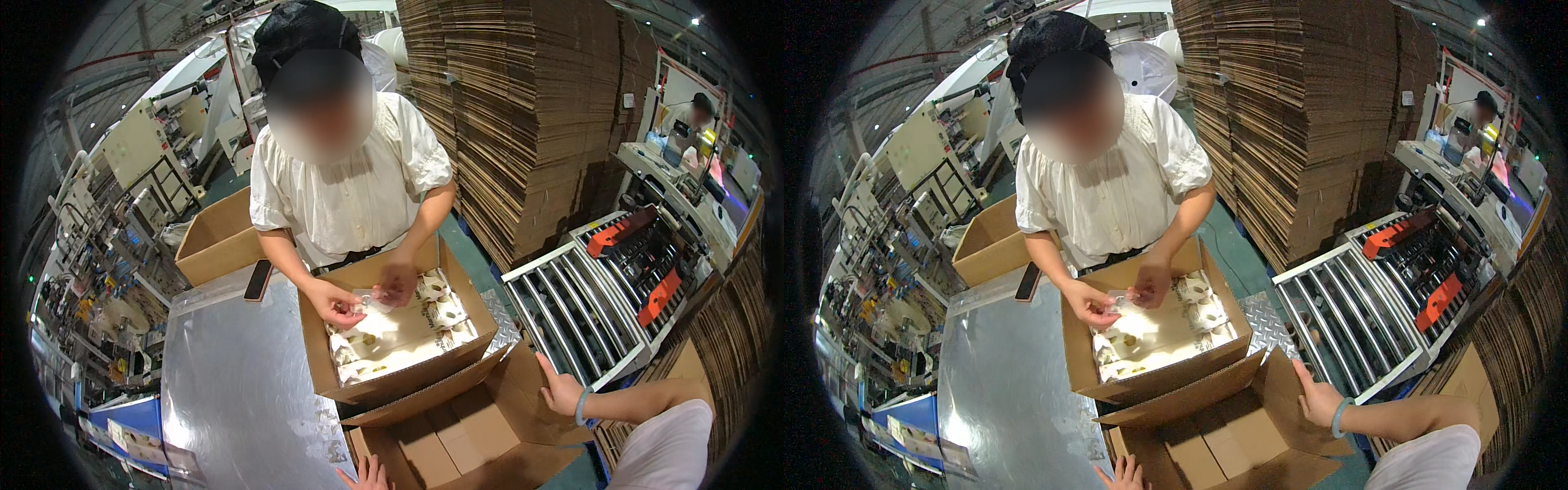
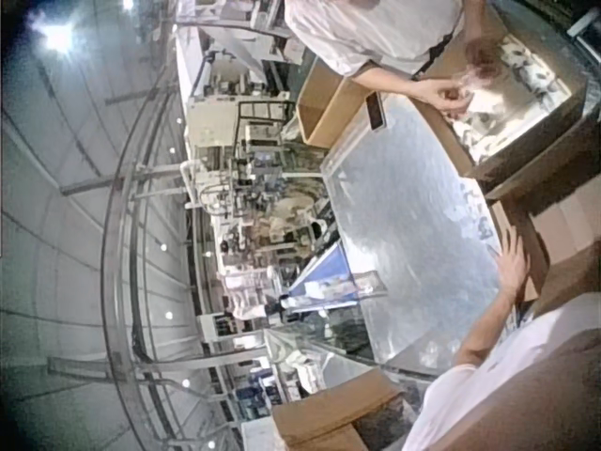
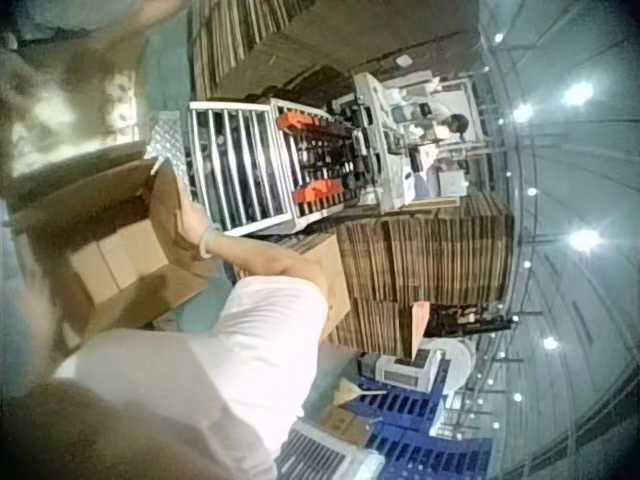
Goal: The person places packaged tissue boxes into cardboard boxes at a factory workstation, arranges them, and moves the filled boxes onto a conveyor belt.
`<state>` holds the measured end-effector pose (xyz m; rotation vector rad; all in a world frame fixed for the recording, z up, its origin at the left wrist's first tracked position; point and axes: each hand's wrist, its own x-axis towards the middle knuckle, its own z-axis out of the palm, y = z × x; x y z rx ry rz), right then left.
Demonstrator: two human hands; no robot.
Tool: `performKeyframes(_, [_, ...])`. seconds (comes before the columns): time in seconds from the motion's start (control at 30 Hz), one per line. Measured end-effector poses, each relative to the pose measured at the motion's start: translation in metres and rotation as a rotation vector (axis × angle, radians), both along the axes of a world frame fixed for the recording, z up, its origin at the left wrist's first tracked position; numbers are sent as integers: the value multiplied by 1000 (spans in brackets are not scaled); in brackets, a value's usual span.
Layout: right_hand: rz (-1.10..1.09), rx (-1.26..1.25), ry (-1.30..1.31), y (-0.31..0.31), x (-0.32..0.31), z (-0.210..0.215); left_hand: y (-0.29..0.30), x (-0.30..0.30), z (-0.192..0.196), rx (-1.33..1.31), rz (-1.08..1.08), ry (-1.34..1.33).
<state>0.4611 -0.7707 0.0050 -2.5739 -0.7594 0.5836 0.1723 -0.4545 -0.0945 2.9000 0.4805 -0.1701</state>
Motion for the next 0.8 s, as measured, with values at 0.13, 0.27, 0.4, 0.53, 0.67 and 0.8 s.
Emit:
performKeyframes(0.13, [-12,24,36,-4,2,0,1,0,2,25,-26,6])
performKeyframes(0.27, [-29,3,67,0,3,8,3,-1,-2,2,-9,4])
performKeyframes(0.4, [-65,23,135,1,5,11,3,-1,-7,10,-10,4])
performKeyframes(0.53, [-56,61,94,-9,11,-2,3,-2,-7,15,2,12])
performKeyframes(0.67, [-54,137,99,-13,15,-6,3,0,-3,34,-22,11])
performKeyframes(0.8, [-41,174,97,-16,14,-5,3,0,-8,31,-22,-24])
